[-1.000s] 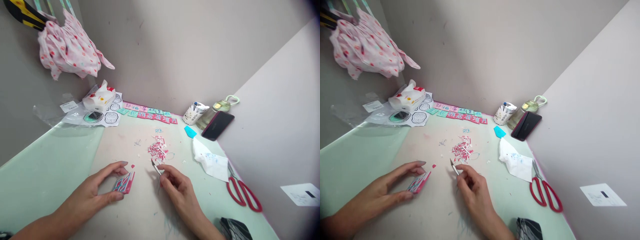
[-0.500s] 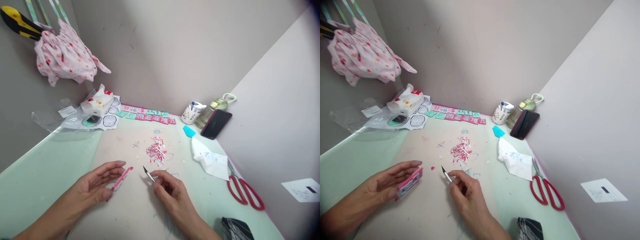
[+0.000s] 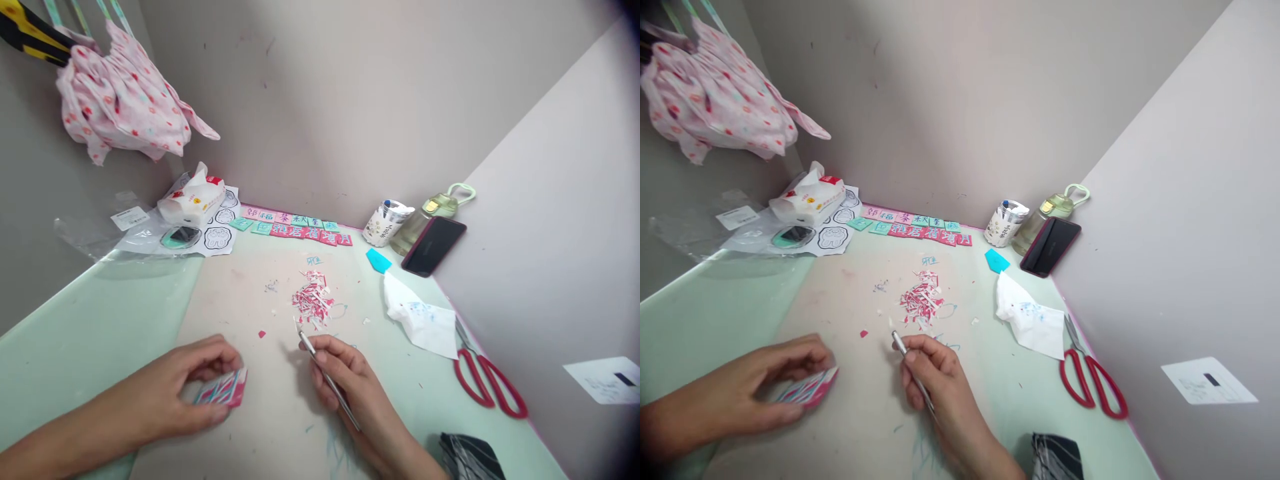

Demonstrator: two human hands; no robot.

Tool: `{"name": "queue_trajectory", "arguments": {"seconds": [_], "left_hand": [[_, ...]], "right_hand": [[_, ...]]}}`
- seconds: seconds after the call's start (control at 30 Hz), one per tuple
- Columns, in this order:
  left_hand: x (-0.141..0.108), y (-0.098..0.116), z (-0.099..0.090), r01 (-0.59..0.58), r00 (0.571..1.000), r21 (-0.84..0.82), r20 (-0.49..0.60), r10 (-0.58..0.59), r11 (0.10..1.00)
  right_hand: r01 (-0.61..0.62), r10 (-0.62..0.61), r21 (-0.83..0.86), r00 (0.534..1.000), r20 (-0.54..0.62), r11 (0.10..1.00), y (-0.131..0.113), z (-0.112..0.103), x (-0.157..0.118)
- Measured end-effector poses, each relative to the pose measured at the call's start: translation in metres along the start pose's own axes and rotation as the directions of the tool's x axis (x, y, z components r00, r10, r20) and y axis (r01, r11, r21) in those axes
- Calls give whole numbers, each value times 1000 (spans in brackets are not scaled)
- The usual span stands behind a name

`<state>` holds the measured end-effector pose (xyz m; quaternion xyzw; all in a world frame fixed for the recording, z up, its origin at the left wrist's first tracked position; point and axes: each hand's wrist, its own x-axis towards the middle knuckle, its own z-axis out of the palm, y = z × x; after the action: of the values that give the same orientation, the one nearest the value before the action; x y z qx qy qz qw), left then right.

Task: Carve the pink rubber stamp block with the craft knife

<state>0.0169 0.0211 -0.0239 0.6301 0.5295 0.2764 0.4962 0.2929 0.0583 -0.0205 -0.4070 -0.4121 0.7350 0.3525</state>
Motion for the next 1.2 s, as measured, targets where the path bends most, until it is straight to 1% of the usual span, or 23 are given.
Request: {"name": "queue_trajectory", "arguments": {"seconds": [0.07,0.13,0.2,0.27,0.3,0.37,0.43,0.5,0.6,0.7,0.77,0.87,1.0,1.1,1.2], "left_hand": [[10,6,12,-27,1000,171,5,27,985],[15,6,21,-89,995,248,-29,99,965],[15,1,27,-140,981,294,-86,172,945],[12,-6,29,-154,971,328,-126,204,932],[10,-9,30,-148,969,337,-138,204,930],[7,-13,30,-135,971,336,-143,192,932],[6,-17,30,-122,975,318,-139,173,940],[5,-19,30,-102,979,303,-138,149,948],[5,-19,30,-73,983,296,-137,118,953],[4,-17,29,-58,984,280,-147,102,958],[5,-15,29,-57,982,276,-156,103,960],[6,-14,29,-63,981,281,-161,112,958],[7,-14,29,-52,984,282,-148,97,958],[7,-14,30,-40,982,281,-164,89,959],[7,-15,31,-42,978,305,-181,101,951]], "right_hand": [[35,-38,-99,999,-26,994,0,-1,0],[107,-118,-273,993,-27,956,1,-2,-1],[207,-231,-477,973,9,854,3,-5,-2],[302,-321,-647,943,93,700,4,-8,-4],[335,-338,-709,930,144,620,4,-9,-6],[380,-315,-792,916,248,479,4,-10,-8],[411,-261,-833,906,332,369,2,-9,-10],[443,-220,-853,893,392,278,1,-7,-11],[477,-203,-860,874,442,180,1,-5,-12],[495,-195,-861,861,469,114,4,-5,-11],[492,-191,-866,862,470,87,5,-5,-11],[489,-197,-869,861,469,68,5,-4,-11],[507,-206,-860,849,487,54,5,-2,-11],[512,-231,-858,840,492,35,6,-2,-11],[523,-275,-852,821,500,16,9,-3,-9]]}}
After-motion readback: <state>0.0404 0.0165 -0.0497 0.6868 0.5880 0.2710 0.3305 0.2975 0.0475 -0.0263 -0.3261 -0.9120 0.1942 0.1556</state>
